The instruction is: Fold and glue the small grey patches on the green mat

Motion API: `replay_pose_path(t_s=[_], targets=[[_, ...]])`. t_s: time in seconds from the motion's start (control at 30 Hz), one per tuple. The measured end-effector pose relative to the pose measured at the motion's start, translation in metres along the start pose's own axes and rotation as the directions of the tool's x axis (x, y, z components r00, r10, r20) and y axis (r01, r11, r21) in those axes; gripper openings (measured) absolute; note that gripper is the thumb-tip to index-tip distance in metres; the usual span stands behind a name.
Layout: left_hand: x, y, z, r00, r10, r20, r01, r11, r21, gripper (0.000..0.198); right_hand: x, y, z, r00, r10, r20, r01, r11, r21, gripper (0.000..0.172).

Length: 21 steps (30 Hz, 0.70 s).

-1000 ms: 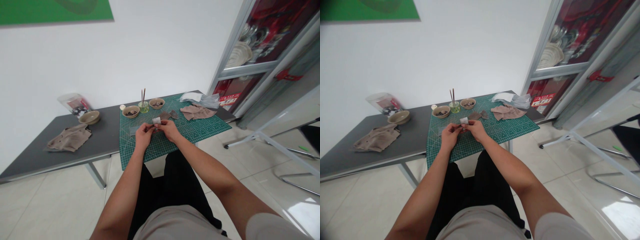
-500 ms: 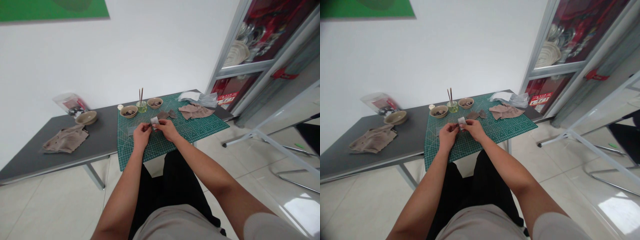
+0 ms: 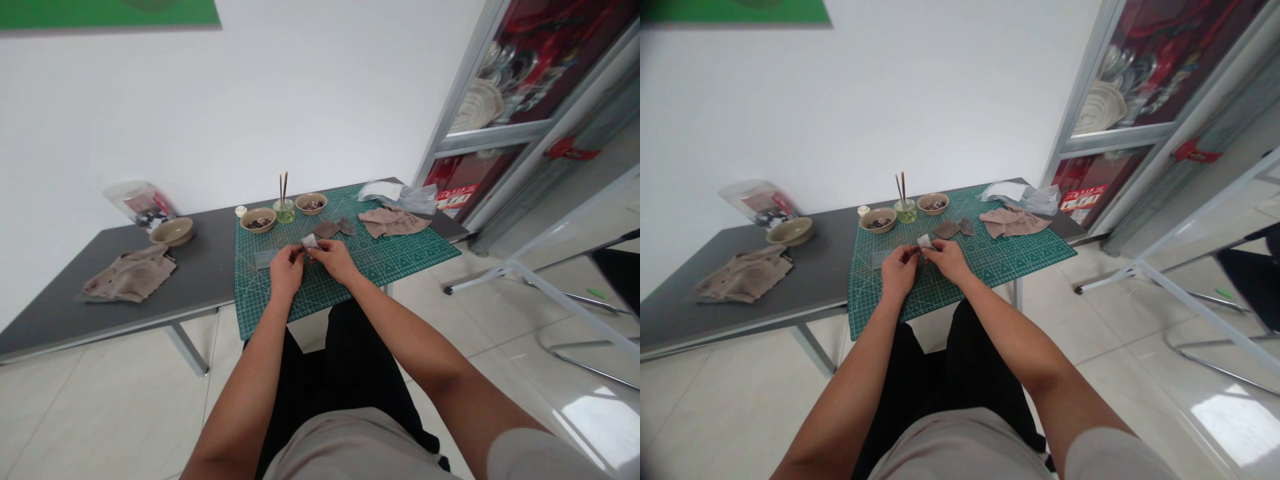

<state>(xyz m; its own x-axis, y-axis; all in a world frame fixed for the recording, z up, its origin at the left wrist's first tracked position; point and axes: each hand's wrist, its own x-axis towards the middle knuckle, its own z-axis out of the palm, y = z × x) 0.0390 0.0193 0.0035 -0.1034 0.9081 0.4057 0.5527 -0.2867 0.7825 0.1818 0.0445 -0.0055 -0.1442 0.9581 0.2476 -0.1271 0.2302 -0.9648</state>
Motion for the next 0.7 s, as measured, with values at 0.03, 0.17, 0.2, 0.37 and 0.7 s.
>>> replay_pose_path(t_s=[0.03, 0.17, 0.2, 0.37, 0.7], targets=[[-0.0001, 0.0004, -0.0001, 1.000, 0.008, 0.011, -0.008, 1.000, 0.008, 0.015, -0.0003, -0.0001, -0.0003, 1.000, -0.011, -0.003, 0.010, 0.999, -0.033, 0.021], [0.0002, 0.0029, -0.0009, 1.000, 0.020, -0.006, -0.020, 0.998, 0.053, 0.013, -0.0022, -0.0030, -0.0007, 0.999, -0.028, -0.016, 0.025, 0.983, -0.181, 0.019], [0.0004, 0.0031, -0.0009, 1.000, 0.021, -0.019, -0.020, 0.998, 0.064, 0.013, -0.0028, -0.0039, -0.0007, 0.999, -0.028, -0.016, 0.024, 0.976, -0.215, 0.018], [0.0013, 0.0015, 0.0011, 0.997, 0.076, 0.022, -0.078, 0.993, 0.086, 0.014, -0.0045, -0.0070, -0.0006, 0.999, -0.042, -0.009, 0.039, 0.972, -0.232, 0.018], [-0.0009, 0.0048, 0.0024, 0.993, 0.120, -0.017, -0.115, 0.980, 0.165, 0.012, -0.0061, -0.0073, -0.0008, 0.997, -0.082, 0.001, 0.076, 0.922, -0.380, 0.018]])
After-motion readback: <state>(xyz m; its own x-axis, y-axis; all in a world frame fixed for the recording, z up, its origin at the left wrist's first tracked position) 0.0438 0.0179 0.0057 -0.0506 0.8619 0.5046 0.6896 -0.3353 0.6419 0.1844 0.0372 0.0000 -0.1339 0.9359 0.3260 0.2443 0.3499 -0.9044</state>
